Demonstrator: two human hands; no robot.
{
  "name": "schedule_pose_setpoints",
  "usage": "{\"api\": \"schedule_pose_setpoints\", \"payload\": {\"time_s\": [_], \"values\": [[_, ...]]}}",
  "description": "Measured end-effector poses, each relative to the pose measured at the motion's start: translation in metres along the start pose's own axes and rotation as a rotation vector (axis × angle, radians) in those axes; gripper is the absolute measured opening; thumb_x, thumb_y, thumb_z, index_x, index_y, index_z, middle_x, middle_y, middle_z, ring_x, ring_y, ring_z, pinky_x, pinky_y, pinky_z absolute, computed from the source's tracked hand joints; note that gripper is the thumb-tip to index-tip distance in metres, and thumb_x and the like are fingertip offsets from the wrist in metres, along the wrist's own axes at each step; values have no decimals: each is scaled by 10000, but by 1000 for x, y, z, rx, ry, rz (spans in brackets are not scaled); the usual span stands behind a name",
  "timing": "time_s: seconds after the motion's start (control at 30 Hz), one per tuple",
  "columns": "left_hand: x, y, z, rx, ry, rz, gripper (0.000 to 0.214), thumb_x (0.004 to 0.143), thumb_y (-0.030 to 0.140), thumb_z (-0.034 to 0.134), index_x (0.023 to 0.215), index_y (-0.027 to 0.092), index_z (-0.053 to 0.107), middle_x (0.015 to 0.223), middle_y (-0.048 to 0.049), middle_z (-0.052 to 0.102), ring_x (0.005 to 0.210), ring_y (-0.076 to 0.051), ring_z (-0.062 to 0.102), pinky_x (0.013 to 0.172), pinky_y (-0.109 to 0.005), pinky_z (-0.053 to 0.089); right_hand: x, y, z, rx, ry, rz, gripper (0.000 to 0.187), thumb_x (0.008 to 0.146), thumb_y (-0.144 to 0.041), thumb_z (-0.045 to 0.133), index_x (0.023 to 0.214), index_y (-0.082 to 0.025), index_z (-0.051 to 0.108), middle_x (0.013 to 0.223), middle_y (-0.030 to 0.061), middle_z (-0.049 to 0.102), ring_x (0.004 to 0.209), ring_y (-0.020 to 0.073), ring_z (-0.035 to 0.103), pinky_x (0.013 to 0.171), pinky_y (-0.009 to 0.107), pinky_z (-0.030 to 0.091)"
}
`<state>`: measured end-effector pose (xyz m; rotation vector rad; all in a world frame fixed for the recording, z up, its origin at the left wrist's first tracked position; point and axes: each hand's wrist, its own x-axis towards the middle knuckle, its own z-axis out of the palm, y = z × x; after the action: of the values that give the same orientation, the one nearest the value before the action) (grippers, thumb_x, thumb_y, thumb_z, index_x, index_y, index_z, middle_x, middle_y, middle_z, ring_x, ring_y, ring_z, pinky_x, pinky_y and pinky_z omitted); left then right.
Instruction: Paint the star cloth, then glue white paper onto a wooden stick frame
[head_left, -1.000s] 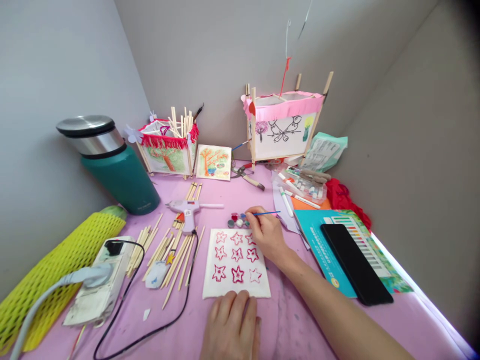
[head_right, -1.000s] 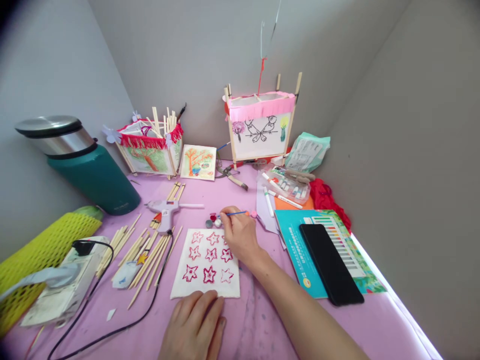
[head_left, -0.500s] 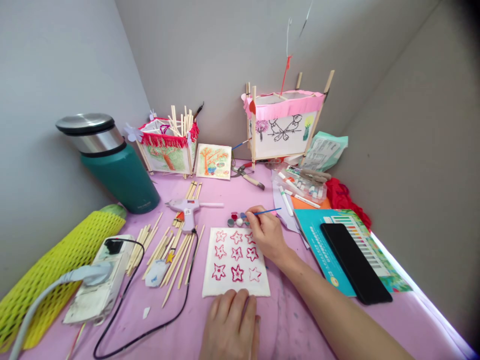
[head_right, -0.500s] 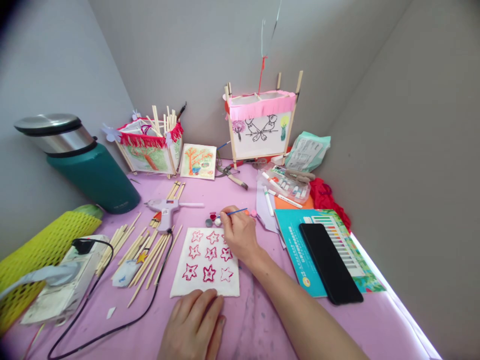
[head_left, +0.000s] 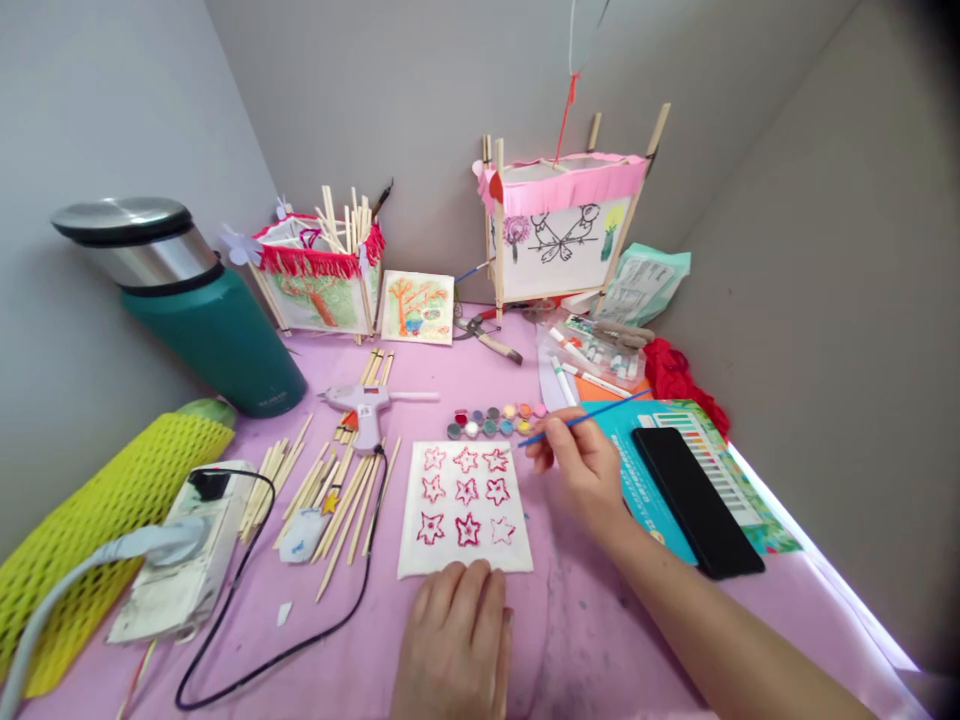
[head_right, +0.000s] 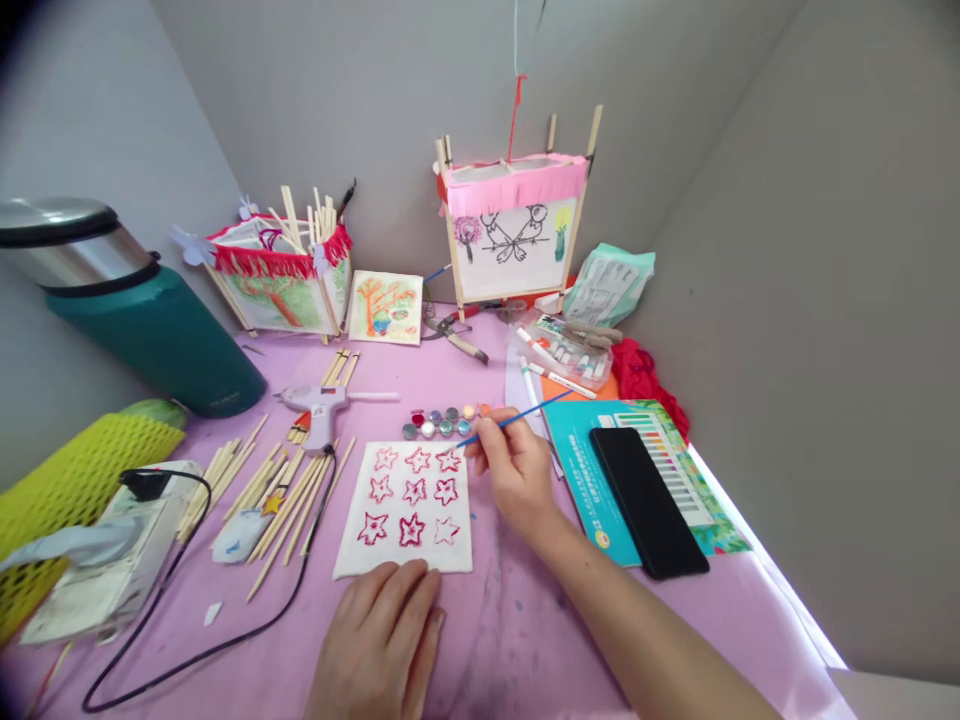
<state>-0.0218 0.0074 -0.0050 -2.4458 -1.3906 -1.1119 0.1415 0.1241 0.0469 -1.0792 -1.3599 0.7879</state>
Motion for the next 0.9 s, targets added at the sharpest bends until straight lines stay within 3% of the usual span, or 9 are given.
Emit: {"api": "schedule_pose_setpoints", "payload": {"time_s": [0.27,0.53,0.9], "values": [[1,2,-1,3,-34,-17,236,804,154,534,1011,116,640,982,-97,673,887,-262,543,779,-401,420,-48,8,-13,-188,-161,-185,181,920,-187,417,804,-184,556,645,-3,570,542,102,550,520,237,423],[3,4,-4,-11,-54,-45,223,813,156,541,1011,127,637,989,-85,672,899,-258,533,796,-402,402,-45,4,-9,-317,-259,-394,181,881,-120,413,768,-171,544,646,23,574,588,117,538,553,247,403],[0,4,-4,-7,-79,-59,220,819,163,536,1008,124,640,1005,-86,672,910,-262,527,802,-411,394,-45,9,-9,-408,-315,-445,127,869,-142,436,798,-168,538,641,26,568,587,131,508,565,267,379]]}}
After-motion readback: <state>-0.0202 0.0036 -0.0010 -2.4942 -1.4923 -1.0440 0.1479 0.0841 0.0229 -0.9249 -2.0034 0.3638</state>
